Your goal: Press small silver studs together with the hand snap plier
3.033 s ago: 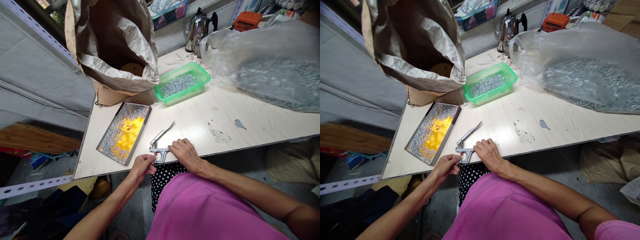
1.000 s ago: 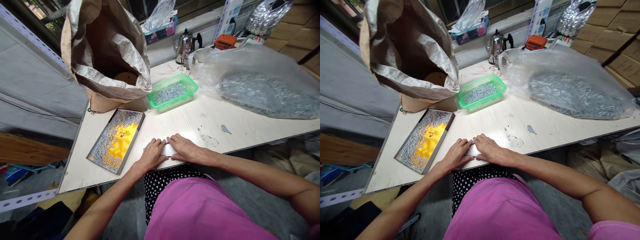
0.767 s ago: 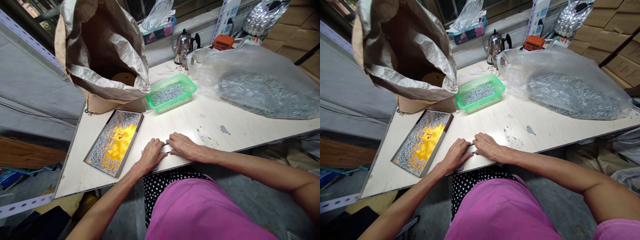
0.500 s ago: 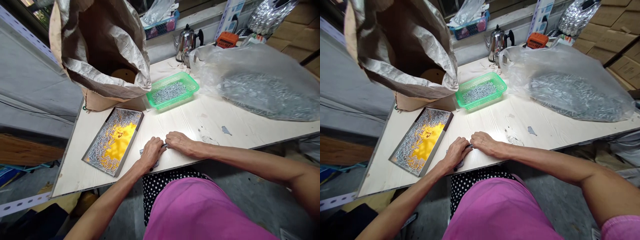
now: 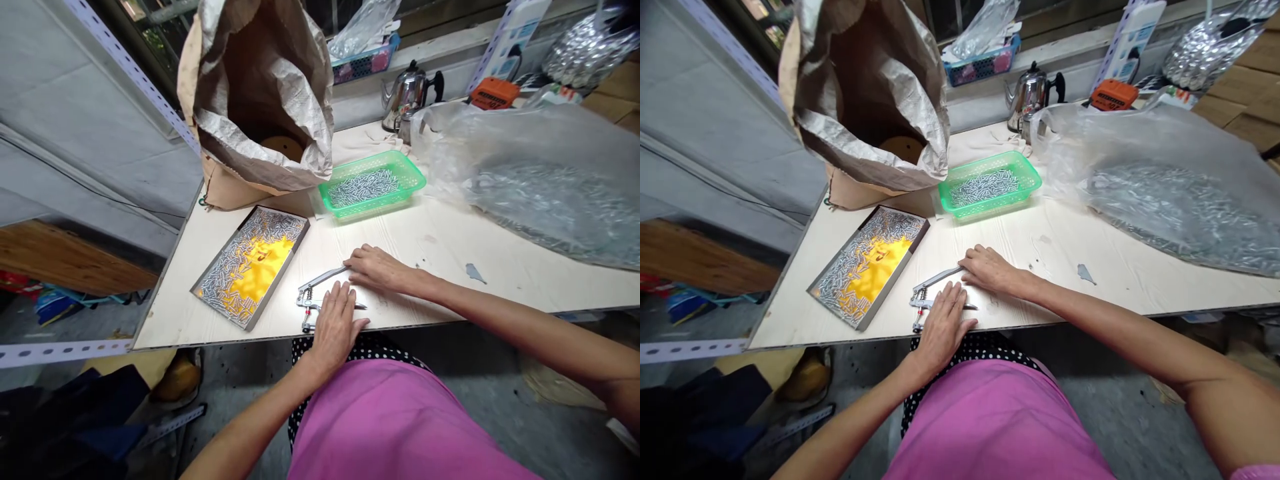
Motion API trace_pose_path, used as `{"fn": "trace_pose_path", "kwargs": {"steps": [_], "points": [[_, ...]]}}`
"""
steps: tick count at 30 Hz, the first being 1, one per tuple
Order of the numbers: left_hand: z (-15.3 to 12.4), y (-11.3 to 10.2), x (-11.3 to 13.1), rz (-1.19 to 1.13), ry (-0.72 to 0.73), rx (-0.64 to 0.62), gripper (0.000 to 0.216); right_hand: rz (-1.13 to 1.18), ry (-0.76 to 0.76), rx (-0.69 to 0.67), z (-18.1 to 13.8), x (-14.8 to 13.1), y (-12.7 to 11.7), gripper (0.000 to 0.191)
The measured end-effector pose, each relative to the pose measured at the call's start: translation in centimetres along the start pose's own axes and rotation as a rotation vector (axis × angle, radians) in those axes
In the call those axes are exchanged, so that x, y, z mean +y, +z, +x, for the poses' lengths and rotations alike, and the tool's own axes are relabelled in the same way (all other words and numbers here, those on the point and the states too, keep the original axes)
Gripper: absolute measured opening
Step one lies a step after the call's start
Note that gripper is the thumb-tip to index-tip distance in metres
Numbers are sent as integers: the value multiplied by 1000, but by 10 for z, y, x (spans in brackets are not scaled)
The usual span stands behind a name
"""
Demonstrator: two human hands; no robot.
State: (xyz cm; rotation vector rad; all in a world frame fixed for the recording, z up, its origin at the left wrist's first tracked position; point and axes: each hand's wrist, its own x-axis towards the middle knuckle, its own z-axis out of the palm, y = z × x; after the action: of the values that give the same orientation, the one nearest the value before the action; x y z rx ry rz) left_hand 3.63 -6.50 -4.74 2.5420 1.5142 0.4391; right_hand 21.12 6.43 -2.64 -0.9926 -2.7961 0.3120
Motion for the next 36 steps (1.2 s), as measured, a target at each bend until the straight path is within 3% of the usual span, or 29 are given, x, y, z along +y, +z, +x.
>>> {"fn": "trace_pose_path", "kwargs": {"steps": [3,7,10,12,16,23,27,30,33,36], "points": [[-8,3,7,-46,6,-16,53,-59,21,32,13,1,4,11],[-11,1,8,-87,26,-18,51,-128,20,8,36,9,-2,11],[-10,1,8,-114,17,-1,57,-165,44,-21,48,-5,-11,10],[-11,3,7,-131,14,6,59,-130,-63,-29,52,-29,-11,9],[-17,11,6,-156,-55,-31,59,-47,-428,-90,59,-83,3,9],[-16,7,10,-221,-143,-138,67,-99,-563,-82,70,-106,23,10],[-9,10,5,-240,-81,-181,55,-126,-446,-50,70,-118,27,5],[-1,16,-2,-237,-12,-200,52,-134,-399,-9,76,-116,14,7],[12,13,-3,-271,42,-128,42,-177,-238,130,87,-86,-26,13],[28,0,-2,-301,109,-29,38,-338,53,339,94,-35,-83,16]]}}
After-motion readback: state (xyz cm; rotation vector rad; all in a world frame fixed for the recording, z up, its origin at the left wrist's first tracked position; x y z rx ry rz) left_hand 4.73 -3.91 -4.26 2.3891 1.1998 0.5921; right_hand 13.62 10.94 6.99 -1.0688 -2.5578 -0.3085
